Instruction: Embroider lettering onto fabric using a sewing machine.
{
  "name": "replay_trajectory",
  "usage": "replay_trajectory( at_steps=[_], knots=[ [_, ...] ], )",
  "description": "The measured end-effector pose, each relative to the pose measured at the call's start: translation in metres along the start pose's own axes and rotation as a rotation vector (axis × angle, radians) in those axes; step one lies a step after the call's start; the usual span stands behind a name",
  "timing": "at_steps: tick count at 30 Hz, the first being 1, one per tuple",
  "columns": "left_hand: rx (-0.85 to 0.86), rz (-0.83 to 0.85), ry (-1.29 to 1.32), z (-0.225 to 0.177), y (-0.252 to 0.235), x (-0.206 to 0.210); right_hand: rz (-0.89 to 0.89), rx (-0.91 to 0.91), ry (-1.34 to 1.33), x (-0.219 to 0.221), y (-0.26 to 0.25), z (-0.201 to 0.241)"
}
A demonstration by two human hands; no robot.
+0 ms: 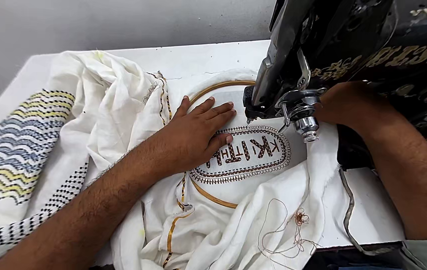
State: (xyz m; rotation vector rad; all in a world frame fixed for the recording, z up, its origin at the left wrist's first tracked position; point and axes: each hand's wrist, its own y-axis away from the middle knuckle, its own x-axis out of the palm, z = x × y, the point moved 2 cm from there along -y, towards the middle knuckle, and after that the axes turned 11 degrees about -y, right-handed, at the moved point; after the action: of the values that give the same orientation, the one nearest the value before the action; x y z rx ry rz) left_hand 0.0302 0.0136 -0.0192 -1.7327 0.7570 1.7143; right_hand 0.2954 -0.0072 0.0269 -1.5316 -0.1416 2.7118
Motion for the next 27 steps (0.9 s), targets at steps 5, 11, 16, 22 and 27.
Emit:
replay_trajectory(
  at_steps=[5,11,16,22,27],
  knots=[
    [0.002,-0.013,-0.001,0.001,0.0,0.0,-0.061,0.055,0.004,0.004,0.005,0.004],
    [-0.001,-0.001,0.005,0.0,0.001,-0.001,-0.096,0.009,0.005,0.005,0.005,0.004],
    [-0.001,0.01,-0.002,0.0,0.003,-0.003,-0.125,-0.005,0.009,0.007,0.006,0.001],
    [-0.017,0.023,-0.006,0.001,0.004,-0.005,-0.2,-0.081,-0.068,0.011,0.009,0.007],
    [-0.017,0.006,-0.01,0.001,0.004,-0.004,-0.196,-0.076,-0.081,0.012,0.009,0.009]
  ],
)
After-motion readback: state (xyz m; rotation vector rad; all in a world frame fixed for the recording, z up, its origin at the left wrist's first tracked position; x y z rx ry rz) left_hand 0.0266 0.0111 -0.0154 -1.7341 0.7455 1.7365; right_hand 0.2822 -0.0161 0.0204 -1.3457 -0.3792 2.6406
